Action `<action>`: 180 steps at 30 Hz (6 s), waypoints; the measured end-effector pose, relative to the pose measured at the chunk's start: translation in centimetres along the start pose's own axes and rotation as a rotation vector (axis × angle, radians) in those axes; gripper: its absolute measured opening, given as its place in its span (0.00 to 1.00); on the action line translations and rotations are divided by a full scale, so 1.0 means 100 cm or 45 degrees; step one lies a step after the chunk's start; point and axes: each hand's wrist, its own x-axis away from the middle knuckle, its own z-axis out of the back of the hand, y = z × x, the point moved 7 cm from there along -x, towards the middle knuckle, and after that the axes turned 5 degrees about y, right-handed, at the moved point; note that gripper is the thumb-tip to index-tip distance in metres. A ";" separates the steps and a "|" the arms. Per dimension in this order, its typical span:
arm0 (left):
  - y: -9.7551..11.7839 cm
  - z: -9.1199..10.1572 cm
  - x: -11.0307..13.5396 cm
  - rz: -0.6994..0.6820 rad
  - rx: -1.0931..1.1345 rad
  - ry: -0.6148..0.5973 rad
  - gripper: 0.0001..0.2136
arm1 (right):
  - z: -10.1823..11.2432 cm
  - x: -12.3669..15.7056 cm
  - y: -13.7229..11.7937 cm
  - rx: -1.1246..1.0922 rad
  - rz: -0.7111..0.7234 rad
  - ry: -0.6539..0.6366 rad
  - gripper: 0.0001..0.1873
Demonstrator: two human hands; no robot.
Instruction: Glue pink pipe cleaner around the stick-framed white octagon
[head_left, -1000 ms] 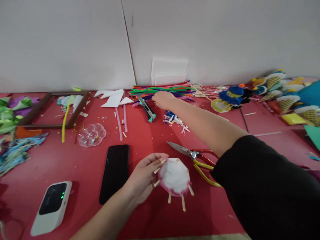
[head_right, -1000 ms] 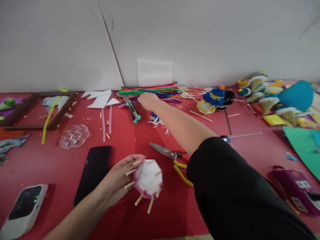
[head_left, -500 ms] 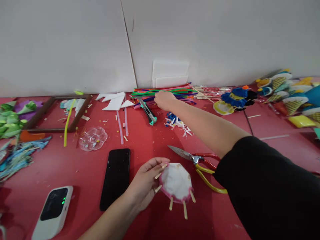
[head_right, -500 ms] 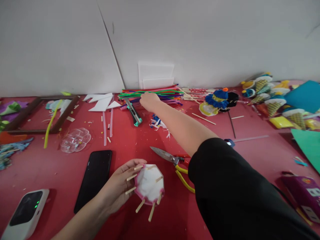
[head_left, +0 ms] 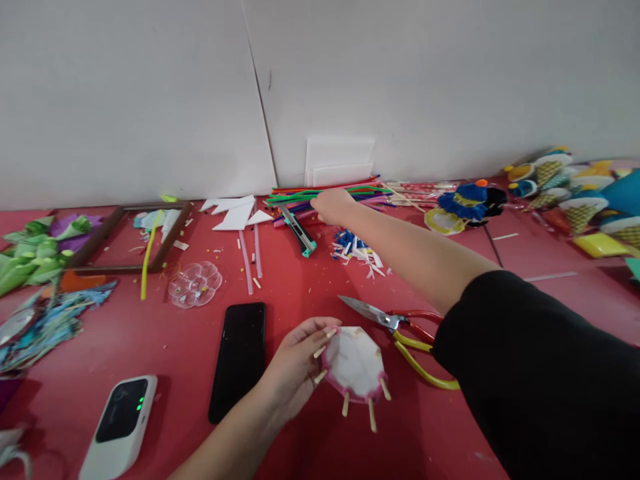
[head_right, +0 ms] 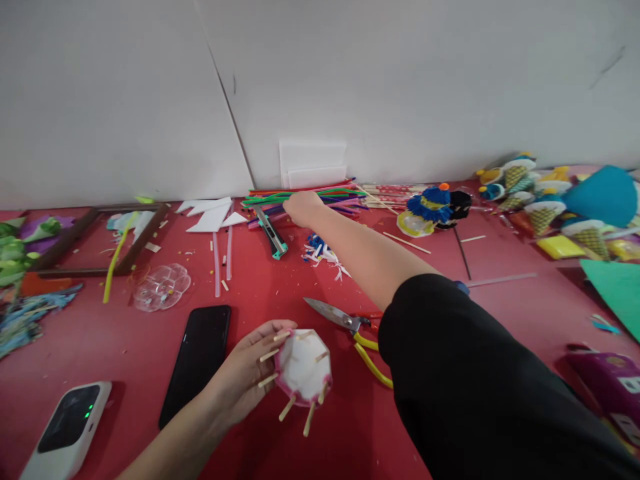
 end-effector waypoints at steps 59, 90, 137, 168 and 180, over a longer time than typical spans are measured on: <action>0.023 -0.020 0.013 -0.542 -0.100 -0.198 0.33 | 0.010 0.280 -0.030 -1.007 -0.472 0.885 0.11; 0.022 -0.015 0.006 -0.501 0.148 -0.270 0.15 | 0.001 0.275 -0.036 -1.233 -0.317 0.787 0.09; 0.014 -0.028 0.002 -0.521 -0.120 -0.414 0.39 | 0.037 0.289 -0.065 -0.985 -0.027 0.998 0.10; 0.004 -0.028 0.004 -0.474 0.020 -0.301 0.31 | 0.029 0.291 -0.070 -1.116 -0.391 0.989 0.09; 0.003 -0.030 0.005 -0.493 0.041 -0.337 0.33 | 0.031 0.292 -0.072 -0.994 -0.325 1.009 0.08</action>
